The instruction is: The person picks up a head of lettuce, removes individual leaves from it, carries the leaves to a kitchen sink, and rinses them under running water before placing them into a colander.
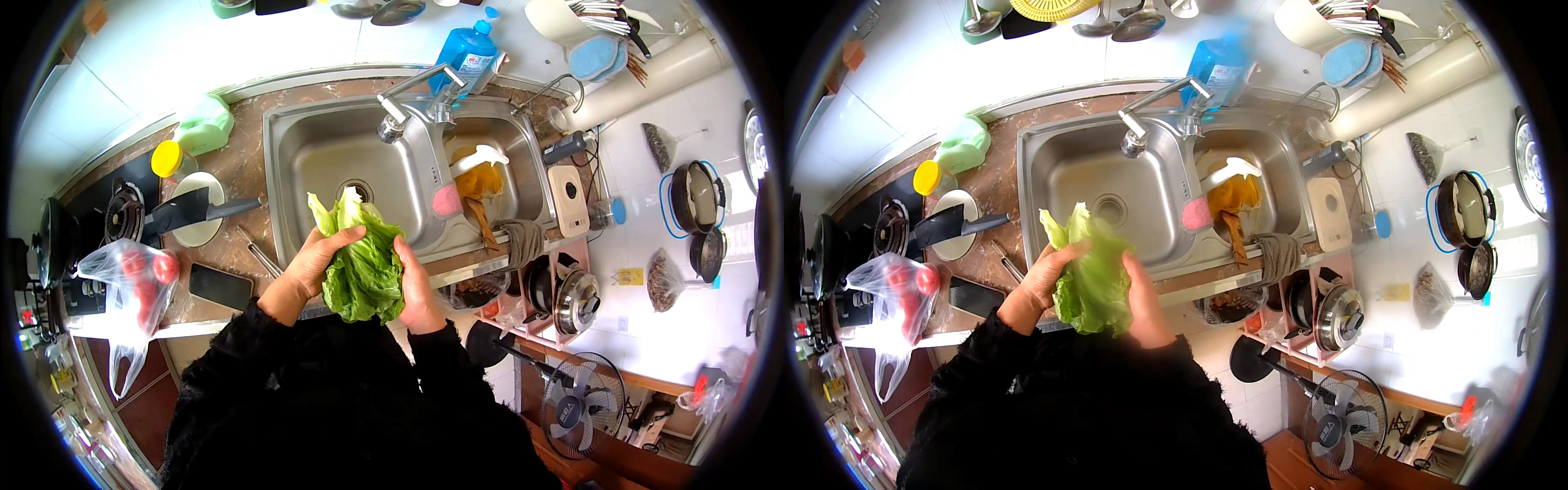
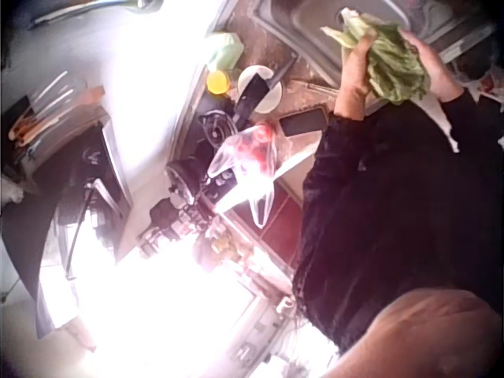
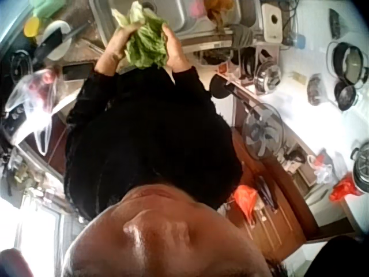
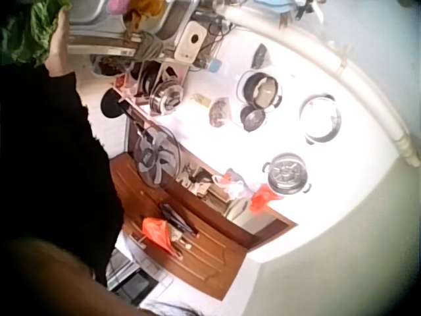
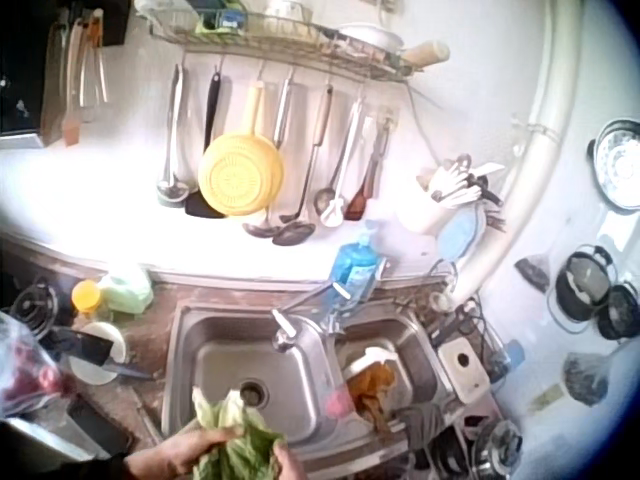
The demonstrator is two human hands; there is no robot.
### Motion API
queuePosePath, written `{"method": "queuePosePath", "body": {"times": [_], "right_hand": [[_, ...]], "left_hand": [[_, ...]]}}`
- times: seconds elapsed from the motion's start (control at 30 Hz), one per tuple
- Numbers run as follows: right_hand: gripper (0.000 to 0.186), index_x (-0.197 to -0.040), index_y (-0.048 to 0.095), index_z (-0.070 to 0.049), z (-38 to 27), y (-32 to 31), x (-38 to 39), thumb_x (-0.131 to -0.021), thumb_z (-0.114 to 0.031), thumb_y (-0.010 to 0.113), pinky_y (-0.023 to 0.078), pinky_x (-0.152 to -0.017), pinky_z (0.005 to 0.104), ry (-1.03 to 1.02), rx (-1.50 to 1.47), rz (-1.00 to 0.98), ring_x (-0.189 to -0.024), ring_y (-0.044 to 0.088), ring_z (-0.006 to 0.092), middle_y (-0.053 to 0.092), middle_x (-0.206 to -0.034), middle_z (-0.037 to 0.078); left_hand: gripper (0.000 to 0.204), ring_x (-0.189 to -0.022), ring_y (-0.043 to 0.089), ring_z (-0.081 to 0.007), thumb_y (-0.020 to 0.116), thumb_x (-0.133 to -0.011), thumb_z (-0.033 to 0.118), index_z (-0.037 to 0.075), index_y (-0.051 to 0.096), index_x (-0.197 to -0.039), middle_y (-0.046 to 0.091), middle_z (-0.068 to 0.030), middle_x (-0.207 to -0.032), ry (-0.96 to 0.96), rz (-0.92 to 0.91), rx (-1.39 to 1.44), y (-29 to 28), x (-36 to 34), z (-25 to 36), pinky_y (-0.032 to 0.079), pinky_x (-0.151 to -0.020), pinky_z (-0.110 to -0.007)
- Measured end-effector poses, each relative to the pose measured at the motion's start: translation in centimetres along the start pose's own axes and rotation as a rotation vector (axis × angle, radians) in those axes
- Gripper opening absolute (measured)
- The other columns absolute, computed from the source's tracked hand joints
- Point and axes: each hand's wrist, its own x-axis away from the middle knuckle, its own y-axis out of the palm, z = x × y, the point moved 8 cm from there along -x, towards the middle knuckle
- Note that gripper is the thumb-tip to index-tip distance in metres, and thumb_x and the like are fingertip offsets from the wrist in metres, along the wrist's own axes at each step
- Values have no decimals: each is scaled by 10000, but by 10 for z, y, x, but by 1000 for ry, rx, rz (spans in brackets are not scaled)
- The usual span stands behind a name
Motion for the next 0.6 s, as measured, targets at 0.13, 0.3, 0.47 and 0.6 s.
{"method": "queuePosePath", "body": {"times": [0.13,0.3,0.47,0.6], "right_hand": [[435,-1245,469,-36,0,-12,-16,-950,-356,465,452,-916,339,-5,-18,47,-1051,561,175,564,-1174,64],[406,-1242,476,-75,-1,-37,-37,-945,-352,478,437,-915,318,-40,63,133,-1074,533,152,532,-1204,36],[441,-1317,409,-94,-25,-59,-61,-937,-300,494,406,-943,320,2,173,67,-1107,501,141,520,-1193,29],[524,-1341,371,-80,-95,-110,-103,-904,-323,530,411,-915,347,-122,483,235,-1058,513,200,512,-1177,67]], "left_hand": [[472,-988,574,-183,714,-784,137,10,479,-1173,581,-71,-1069,73,-26,-255,-2,-19,3,477,-863,-333],[343,-871,615,-176,673,-772,58,-12,546,-1082,626,-78,-968,77,94,-386,-10,-49,-7,504,-788,-309],[297,-812,634,-185,670,-754,18,-23,572,-1031,638,-89,-919,64,200,-242,-16,-86,-24,530,-727,-317],[303,-791,638,-203,672,-752,18,-30,562,-1030,632,-96,-910,115,335,-251,-33,-125,-32,536,-705,-331]]}}
